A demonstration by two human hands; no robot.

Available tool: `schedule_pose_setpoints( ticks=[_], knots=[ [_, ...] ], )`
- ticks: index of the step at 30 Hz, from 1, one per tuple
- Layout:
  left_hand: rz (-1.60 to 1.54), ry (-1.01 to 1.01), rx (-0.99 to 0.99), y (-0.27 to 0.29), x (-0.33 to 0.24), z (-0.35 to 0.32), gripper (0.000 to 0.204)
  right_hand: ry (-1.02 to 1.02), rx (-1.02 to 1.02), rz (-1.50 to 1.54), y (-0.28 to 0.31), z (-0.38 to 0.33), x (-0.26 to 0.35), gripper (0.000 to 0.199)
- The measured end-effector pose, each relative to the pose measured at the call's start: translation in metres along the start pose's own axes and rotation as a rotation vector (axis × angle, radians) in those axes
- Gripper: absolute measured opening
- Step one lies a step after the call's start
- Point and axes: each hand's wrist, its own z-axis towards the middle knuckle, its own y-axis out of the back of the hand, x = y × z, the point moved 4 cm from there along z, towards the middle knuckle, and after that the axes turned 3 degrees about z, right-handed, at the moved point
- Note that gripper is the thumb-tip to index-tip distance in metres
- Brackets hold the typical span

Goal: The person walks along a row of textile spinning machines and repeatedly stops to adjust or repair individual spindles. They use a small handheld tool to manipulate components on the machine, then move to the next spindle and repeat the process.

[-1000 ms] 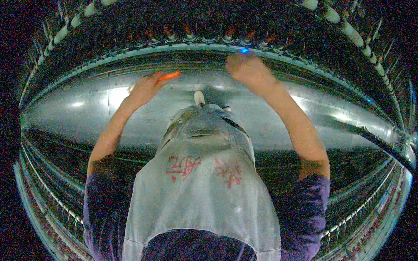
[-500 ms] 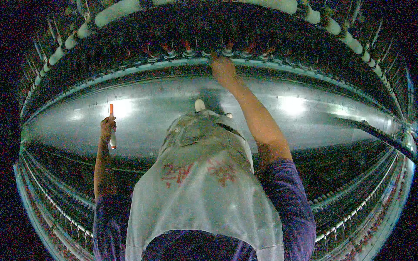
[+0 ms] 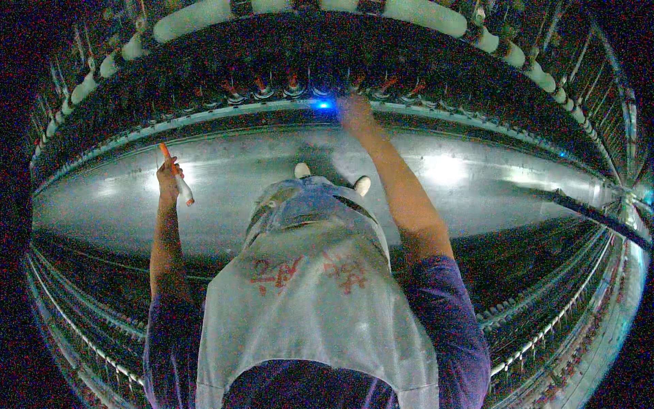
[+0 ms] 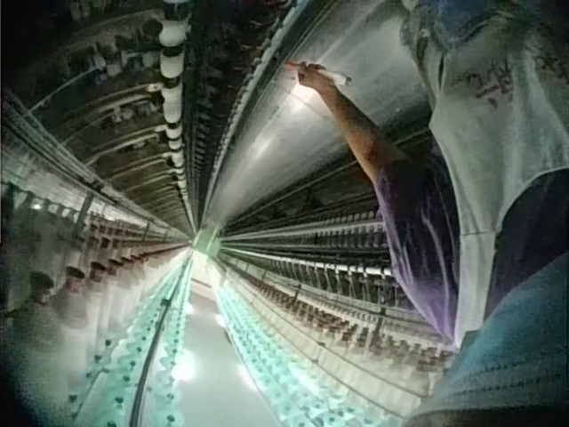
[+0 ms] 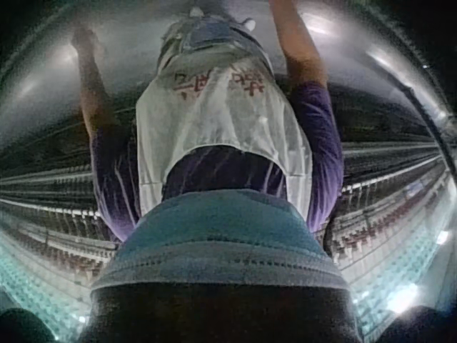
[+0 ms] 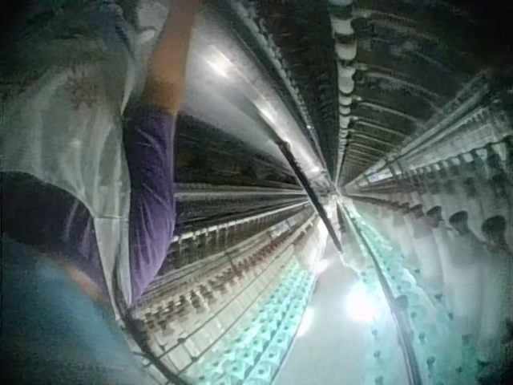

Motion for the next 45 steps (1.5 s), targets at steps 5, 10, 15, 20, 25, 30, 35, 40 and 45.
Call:
schedule_pose_setpoints(
  ticks=[5,10,15,20,25,30,35,40,45],
  knots=[
    [-0.034,-0.068,-0.280,-0.004,0.021,0.008,0.032,-0.117,-0.270,0.121,0.004,-0.001,0.007,0.027],
    [-0.247,-0.152,-0.364,-0.007,0.001,0.009,0.024,-0.192,-0.152,0.016,0.008,0.013,0.015,0.022],
    [0.177,-0.347,-0.195,-0.055,-0.086,-0.034,0.024,-0.066,0.116,0.527,0.088,0.002,0.040,0.021],
    [0.403,-0.795,0.176,-0.211,-0.140,-0.156,0.021,-0.496,0.053,1.551,0.210,-0.014,0.044,0.021],
    [0.301,-1.012,0.335,-0.330,-0.159,-0.222,0.023,-0.525,-0.197,1.658,0.297,-0.015,0.057,0.020],
    [0.581,-1.067,0.192,-0.386,-0.176,-0.189,0.021,-0.385,-0.313,1.459,0.352,-0.023,0.066,0.025],
    [0.564,-0.857,0.232,-0.402,-0.175,-0.166,0.021,-0.368,-0.326,1.428,0.364,-0.017,0.063,0.029],
    [0.277,-1.082,0.077,-0.405,-0.160,-0.165,0.024,-0.224,-0.328,1.452,0.387,0.002,0.063,0.028],
    [0.221,-0.994,0.066,-0.427,-0.121,-0.160,0.029,-0.159,-0.514,1.146,0.419,0.013,0.080,0.020]
  ],
)
